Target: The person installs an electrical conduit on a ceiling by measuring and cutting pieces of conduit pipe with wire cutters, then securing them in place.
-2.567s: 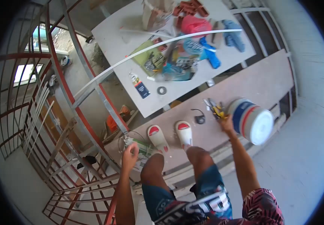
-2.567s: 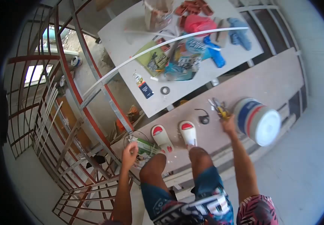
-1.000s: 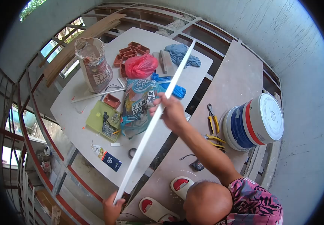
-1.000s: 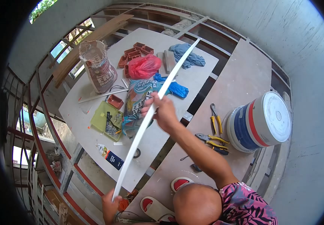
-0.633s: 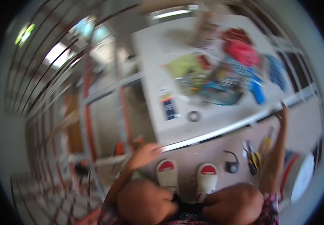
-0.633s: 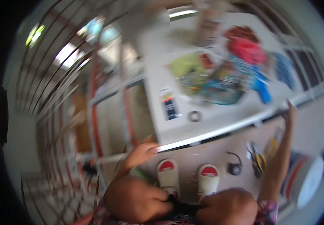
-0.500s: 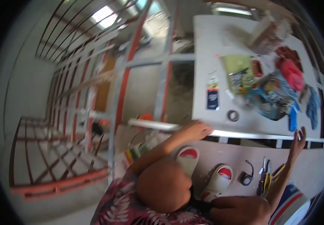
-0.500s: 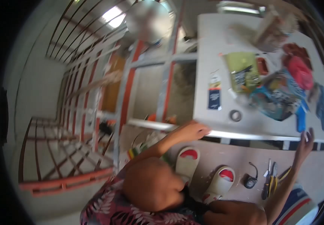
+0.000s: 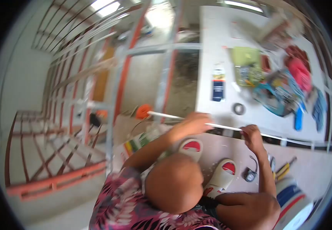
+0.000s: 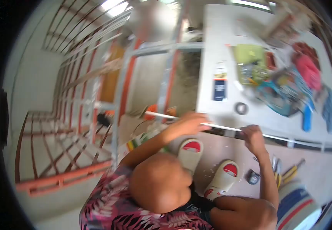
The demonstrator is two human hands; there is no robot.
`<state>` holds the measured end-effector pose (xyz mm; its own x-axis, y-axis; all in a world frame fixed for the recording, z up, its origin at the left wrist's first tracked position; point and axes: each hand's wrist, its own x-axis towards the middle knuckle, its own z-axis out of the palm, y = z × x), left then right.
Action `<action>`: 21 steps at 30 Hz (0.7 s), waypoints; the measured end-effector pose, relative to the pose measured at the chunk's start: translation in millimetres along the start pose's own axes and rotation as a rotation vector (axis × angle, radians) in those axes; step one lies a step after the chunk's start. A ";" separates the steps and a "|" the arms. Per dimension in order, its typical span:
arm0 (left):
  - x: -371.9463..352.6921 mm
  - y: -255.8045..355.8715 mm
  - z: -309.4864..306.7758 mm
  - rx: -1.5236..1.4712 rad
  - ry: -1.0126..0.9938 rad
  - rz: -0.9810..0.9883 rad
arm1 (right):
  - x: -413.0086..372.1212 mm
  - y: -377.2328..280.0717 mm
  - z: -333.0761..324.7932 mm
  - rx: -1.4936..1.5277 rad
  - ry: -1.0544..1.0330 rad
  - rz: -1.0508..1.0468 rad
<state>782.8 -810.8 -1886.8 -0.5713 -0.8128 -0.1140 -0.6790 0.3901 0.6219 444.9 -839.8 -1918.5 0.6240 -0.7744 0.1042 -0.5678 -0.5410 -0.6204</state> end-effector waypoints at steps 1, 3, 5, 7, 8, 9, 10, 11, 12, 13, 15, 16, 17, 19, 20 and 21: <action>-19.6 -3.5 -6.5 -0.023 0.130 -0.003 | 2.6 -0.3 -13.6 -0.017 -0.123 0.067; -38.9 -29.0 -14.4 -0.185 0.000 -0.177 | 0.6 15.4 -22.0 0.044 -0.252 0.183; -44.1 -19.4 -44.4 -0.350 -0.037 -0.236 | 1.2 30.9 -13.3 0.032 -0.201 0.202; -70.9 -51.8 -56.7 -0.466 -0.096 -0.418 | 5.8 24.9 -19.6 0.062 -0.078 0.160; -80.7 -46.5 -78.4 -0.316 -0.114 -0.359 | 9.7 22.2 -16.5 -0.007 -0.072 0.092; -96.5 -52.9 -86.5 -0.223 -0.103 -0.438 | 9.8 21.2 -12.6 0.019 -0.052 0.064; -109.7 -67.4 -98.2 -0.251 -0.177 -0.474 | 11.3 18.5 -13.1 0.021 -0.117 0.082; -123.5 -81.7 -110.3 -0.276 -0.250 -0.510 | 12.0 15.2 -12.9 0.045 -0.133 0.073; -127.7 -63.2 -125.3 -0.296 -0.295 -0.550 | 12.6 15.7 -6.5 0.027 -0.122 0.067; -130.7 -42.2 -125.1 -0.358 -0.344 -0.564 | 14.3 15.8 0.8 0.012 -0.113 0.058; -126.0 22.7 -109.2 -0.538 -0.533 -0.496 | 13.1 16.1 6.2 0.010 -0.029 0.012; -123.9 57.7 -90.9 -0.620 -0.670 -0.390 | 13.3 14.3 12.1 0.012 0.040 -0.040; -120.7 90.1 -72.5 -0.720 -0.775 -0.287 | 11.2 22.7 12.6 0.100 -0.067 0.005; -115.8 117.8 -54.5 -0.930 -0.702 -0.156 | -1.7 36.7 37.8 -0.056 -0.285 0.236; -118.4 109.9 -50.6 -1.043 -0.510 -0.182 | -2.9 25.5 33.6 -0.047 -0.126 0.320; -122.9 84.4 -44.8 -1.184 -0.161 -0.278 | -3.0 22.9 30.5 -0.067 -0.141 0.336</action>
<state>816.3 -697.4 -1785.6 -0.5814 -0.7098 -0.3976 0.0026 -0.4903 0.8715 446.4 -839.9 -1956.8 0.4618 -0.8622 -0.2082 -0.7848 -0.2878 -0.5490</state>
